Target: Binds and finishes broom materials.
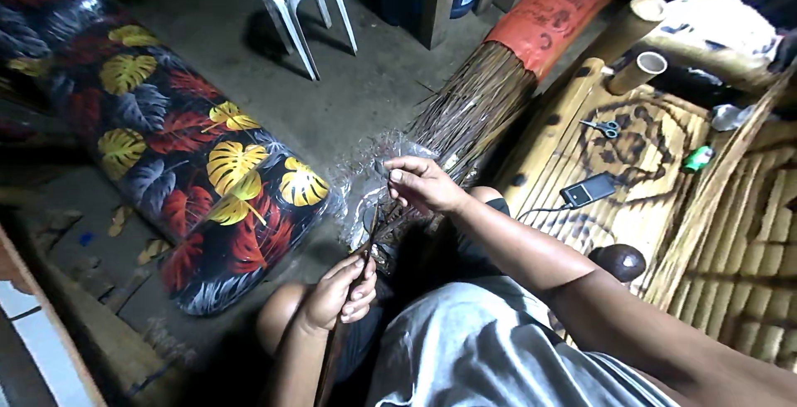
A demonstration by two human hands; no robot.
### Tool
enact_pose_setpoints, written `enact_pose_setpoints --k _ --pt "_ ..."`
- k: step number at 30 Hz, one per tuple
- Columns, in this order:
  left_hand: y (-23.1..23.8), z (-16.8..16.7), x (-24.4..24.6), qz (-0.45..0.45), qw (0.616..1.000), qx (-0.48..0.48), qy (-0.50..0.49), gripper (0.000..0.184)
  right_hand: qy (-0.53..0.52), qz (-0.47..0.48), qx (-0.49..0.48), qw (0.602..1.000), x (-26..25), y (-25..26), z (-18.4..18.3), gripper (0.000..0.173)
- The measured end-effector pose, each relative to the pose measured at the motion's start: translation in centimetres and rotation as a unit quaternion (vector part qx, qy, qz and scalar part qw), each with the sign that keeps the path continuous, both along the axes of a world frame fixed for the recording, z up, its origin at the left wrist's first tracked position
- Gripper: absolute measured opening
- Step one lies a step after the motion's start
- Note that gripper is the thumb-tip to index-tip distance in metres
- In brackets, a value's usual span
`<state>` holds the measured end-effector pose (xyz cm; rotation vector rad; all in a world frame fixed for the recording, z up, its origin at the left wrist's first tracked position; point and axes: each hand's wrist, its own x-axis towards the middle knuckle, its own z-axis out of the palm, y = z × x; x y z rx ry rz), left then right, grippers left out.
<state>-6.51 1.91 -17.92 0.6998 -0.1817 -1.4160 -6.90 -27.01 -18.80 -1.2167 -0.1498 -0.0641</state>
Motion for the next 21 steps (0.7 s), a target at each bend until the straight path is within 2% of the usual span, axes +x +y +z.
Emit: enact_pose_setpoints --k 5,10,13,16,18,21 --pt "0.0 0.1 -0.2 0.011 1.000 0.020 -0.016 0.028 -0.005 -0.074 0.030 0.997 2.1 -2.1 1.3 0.031" --pt "-0.4 0.1 -0.5 0.056 0.993 0.066 -0.076 0.030 0.080 -0.123 0.020 0.989 2.0 -2.4 2.1 0.037" --pt "-0.8 0.1 -0.6 0.070 0.988 0.086 -0.106 0.031 0.143 -0.027 -0.034 0.989 -0.8 -0.2 1.6 0.042" --pt "-1.2 0.2 -0.7 0.071 0.984 0.107 -0.120 0.031 0.152 0.100 -0.034 0.983 -2.7 2.2 0.1 0.037" --pt "-1.3 0.2 -0.7 0.073 0.981 0.125 -0.126 0.033 0.155 0.105 -0.009 0.982 -2.6 2.7 -0.1 0.030" --pt "-1.1 0.2 -0.8 0.083 0.977 0.138 -0.138 0.037 0.165 0.051 0.007 0.985 -1.3 2.1 0.6 0.027"
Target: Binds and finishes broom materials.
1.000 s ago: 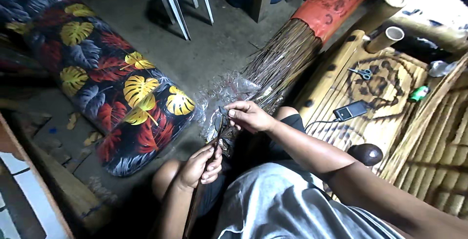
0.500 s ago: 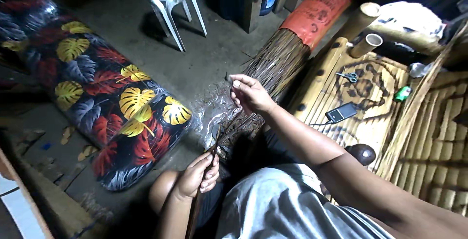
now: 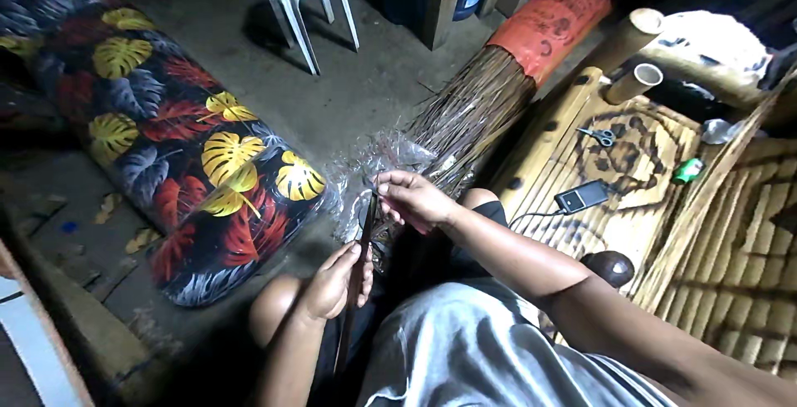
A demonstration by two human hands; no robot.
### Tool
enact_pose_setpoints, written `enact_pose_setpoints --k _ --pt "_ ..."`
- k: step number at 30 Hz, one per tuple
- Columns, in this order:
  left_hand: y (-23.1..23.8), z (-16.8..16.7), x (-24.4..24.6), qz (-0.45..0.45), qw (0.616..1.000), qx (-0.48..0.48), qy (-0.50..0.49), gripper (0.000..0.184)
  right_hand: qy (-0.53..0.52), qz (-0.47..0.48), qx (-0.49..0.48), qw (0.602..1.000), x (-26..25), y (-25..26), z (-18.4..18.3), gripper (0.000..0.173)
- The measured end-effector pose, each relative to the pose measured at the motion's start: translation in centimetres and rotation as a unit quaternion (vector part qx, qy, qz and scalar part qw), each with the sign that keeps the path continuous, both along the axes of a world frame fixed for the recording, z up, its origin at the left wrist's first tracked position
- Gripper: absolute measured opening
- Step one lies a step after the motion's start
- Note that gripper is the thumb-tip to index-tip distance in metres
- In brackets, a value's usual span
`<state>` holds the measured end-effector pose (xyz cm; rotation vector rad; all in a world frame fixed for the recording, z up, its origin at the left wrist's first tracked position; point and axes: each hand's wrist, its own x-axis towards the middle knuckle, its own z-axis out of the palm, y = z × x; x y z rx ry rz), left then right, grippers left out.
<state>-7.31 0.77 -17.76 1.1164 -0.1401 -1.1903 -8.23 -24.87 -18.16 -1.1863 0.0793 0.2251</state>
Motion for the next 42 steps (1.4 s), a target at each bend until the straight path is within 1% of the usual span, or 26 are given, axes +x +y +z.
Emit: enact_pose_setpoints --k 3,6,8,11,15,18,22,25,28,30,34,36,39,42 --pt "0.1 0.0 -0.3 0.006 0.999 0.014 -0.029 0.037 -0.019 -0.052 -0.005 0.998 1.6 -1.5 0.6 0.029" --pt "0.0 0.0 -0.3 0.005 0.998 0.025 -0.052 0.037 -0.010 -0.062 -0.019 0.998 1.8 -2.0 0.8 0.027" --pt "-0.1 0.1 -0.3 0.008 0.998 0.031 -0.052 0.037 -0.005 -0.037 -0.020 0.999 1.2 -1.8 0.6 0.024" --pt "-0.3 0.2 -0.4 0.013 0.998 0.043 -0.053 0.035 0.006 0.014 -0.038 0.999 -0.5 -1.1 0.5 0.028" --pt "-0.3 0.3 -0.3 0.017 0.997 0.057 -0.045 0.035 -0.026 0.116 -0.057 0.991 -1.7 0.3 -0.1 0.028" --pt "-0.4 0.4 -0.4 0.028 0.996 0.067 -0.054 0.033 -0.042 0.133 -0.074 0.987 -1.8 0.9 0.0 0.028" --pt "-0.4 0.5 -0.3 0.032 0.996 0.067 -0.052 0.033 -0.051 0.097 -0.081 0.991 -1.3 0.2 -0.5 0.027" --pt "-0.4 0.4 -0.2 0.022 0.997 0.059 -0.050 0.033 -0.078 0.081 -0.085 0.990 -1.1 -0.3 -1.1 0.026" --pt "-0.4 0.4 -0.3 0.013 0.997 0.051 -0.049 0.033 -0.098 0.031 -0.108 0.989 -0.8 -0.9 -1.3 0.025" --pt "-0.4 0.4 -0.3 0.010 0.997 0.048 -0.052 0.032 -0.091 0.001 -0.105 0.990 -0.3 -1.9 -1.5 0.025" --pt "-0.3 0.3 -0.3 0.010 0.997 0.045 -0.055 0.032 -0.089 -0.023 -0.093 0.991 0.4 -3.2 -1.4 0.024" --pt "-0.3 0.3 -0.3 0.007 0.998 0.039 -0.055 0.031 -0.081 -0.061 -0.102 0.990 0.7 -3.5 -1.1 0.025" --pt "-0.3 0.3 -0.3 0.001 0.998 0.037 -0.048 0.031 -0.064 -0.130 -0.081 0.986 1.2 -4.3 -1.2 0.025" --pt "-0.3 0.3 -0.3 0.002 0.998 0.044 -0.045 0.032 -0.058 -0.165 -0.076 0.982 1.5 -5.3 -0.8 0.025"
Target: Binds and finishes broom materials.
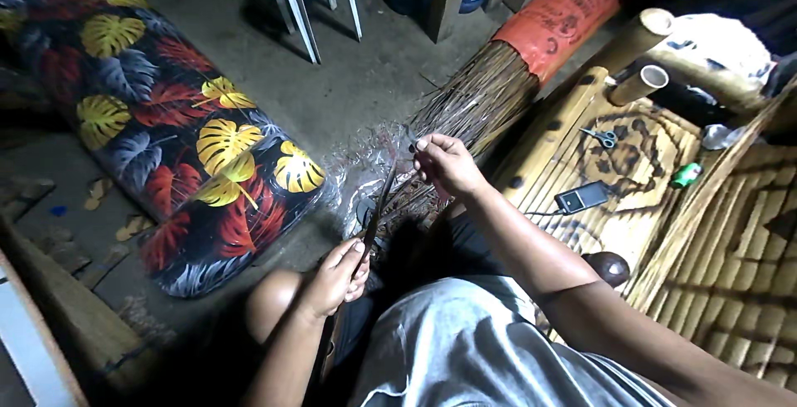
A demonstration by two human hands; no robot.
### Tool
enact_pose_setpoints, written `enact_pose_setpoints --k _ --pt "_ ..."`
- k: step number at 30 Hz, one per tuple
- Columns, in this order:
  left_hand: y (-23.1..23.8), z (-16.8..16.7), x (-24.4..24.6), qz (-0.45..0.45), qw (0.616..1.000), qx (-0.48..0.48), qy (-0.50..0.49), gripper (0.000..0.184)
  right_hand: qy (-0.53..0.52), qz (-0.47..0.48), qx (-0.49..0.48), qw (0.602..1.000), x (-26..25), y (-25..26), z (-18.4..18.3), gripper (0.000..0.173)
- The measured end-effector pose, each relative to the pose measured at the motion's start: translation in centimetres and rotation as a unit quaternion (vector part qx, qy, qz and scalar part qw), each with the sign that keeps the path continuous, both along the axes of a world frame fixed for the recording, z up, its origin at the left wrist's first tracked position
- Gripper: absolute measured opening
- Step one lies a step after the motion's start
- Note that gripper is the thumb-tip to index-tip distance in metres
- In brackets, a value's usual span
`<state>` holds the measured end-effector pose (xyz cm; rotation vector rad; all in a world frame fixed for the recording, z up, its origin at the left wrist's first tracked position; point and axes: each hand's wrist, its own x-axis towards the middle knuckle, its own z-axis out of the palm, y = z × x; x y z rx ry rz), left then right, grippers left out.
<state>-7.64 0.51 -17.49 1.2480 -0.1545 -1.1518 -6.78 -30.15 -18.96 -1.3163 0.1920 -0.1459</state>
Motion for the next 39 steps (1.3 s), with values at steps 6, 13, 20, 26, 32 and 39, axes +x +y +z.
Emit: enact_pose_setpoints --k 6,13,20,26,32,39 --pt "-0.3 0.0 0.0 0.024 1.000 0.006 -0.016 0.032 0.058 0.195 -0.003 0.979 -3.0 3.8 1.1 0.026" --pt "-0.1 0.2 0.0 0.039 0.999 -0.002 -0.018 0.033 0.015 0.250 0.056 0.966 -3.3 6.3 -1.2 0.028" --pt "0.1 0.1 0.0 0.030 0.999 -0.026 -0.016 0.033 -0.021 0.163 0.010 0.986 -2.6 5.1 -1.0 0.027" --pt "0.1 0.1 0.0 0.004 0.999 -0.038 -0.009 0.033 -0.056 0.131 -0.031 0.989 -1.3 3.4 -0.9 0.025" --pt "0.1 0.0 0.0 -0.006 0.999 -0.036 -0.007 0.033 -0.072 0.066 -0.037 0.995 1.1 1.6 0.5 0.024" --pt "0.1 0.0 0.0 0.006 0.999 -0.029 -0.015 0.034 0.001 0.127 -0.032 0.991 -0.1 1.5 1.5 0.024"
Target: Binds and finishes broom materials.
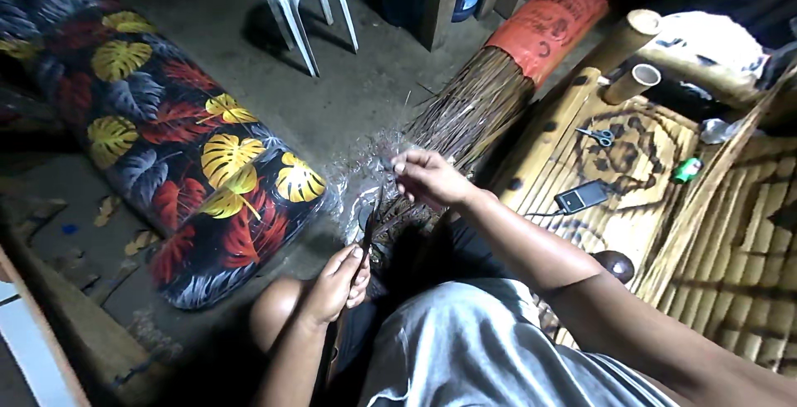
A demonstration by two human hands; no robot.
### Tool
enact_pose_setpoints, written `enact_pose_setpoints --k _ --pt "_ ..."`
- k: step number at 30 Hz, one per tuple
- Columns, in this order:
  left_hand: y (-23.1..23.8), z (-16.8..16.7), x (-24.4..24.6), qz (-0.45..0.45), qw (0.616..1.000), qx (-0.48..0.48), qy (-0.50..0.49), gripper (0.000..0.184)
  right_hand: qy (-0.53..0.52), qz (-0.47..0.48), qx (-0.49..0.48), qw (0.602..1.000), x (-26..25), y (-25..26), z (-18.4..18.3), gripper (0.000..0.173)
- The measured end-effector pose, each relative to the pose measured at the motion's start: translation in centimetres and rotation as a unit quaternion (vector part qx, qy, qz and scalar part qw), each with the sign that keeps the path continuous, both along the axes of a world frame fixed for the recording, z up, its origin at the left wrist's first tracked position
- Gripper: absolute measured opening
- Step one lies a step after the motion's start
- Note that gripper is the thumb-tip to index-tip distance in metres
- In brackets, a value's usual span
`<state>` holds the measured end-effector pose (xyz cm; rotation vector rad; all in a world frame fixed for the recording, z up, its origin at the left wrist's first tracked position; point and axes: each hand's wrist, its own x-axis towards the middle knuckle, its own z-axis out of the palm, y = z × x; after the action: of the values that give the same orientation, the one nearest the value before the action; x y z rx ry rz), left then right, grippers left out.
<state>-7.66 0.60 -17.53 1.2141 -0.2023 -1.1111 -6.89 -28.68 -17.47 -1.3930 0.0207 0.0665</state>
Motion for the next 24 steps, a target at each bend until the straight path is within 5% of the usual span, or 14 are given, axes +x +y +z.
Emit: enact_pose_setpoints --k 4,7,13,17,24 --pt "-0.2 0.0 0.1 -0.002 1.000 0.004 0.004 0.034 0.062 0.140 0.072 0.986 -2.3 2.5 -1.5 0.025" --pt "0.2 -0.1 0.2 -0.020 0.999 -0.011 0.029 0.035 0.066 0.160 0.134 0.976 -2.4 2.9 -2.4 0.026" --pt "0.0 -0.1 0.1 0.014 1.000 0.006 -0.001 0.034 0.051 0.122 0.126 0.983 -2.1 2.6 -2.6 0.026" --pt "-0.2 -0.1 0.1 0.014 1.000 0.004 -0.001 0.033 -0.006 0.081 0.039 0.996 -2.2 2.2 -2.4 0.026" --pt "0.0 0.0 -0.1 0.008 1.000 0.009 -0.002 0.032 -0.023 -0.066 0.003 0.998 -1.2 -0.1 -1.3 0.024"
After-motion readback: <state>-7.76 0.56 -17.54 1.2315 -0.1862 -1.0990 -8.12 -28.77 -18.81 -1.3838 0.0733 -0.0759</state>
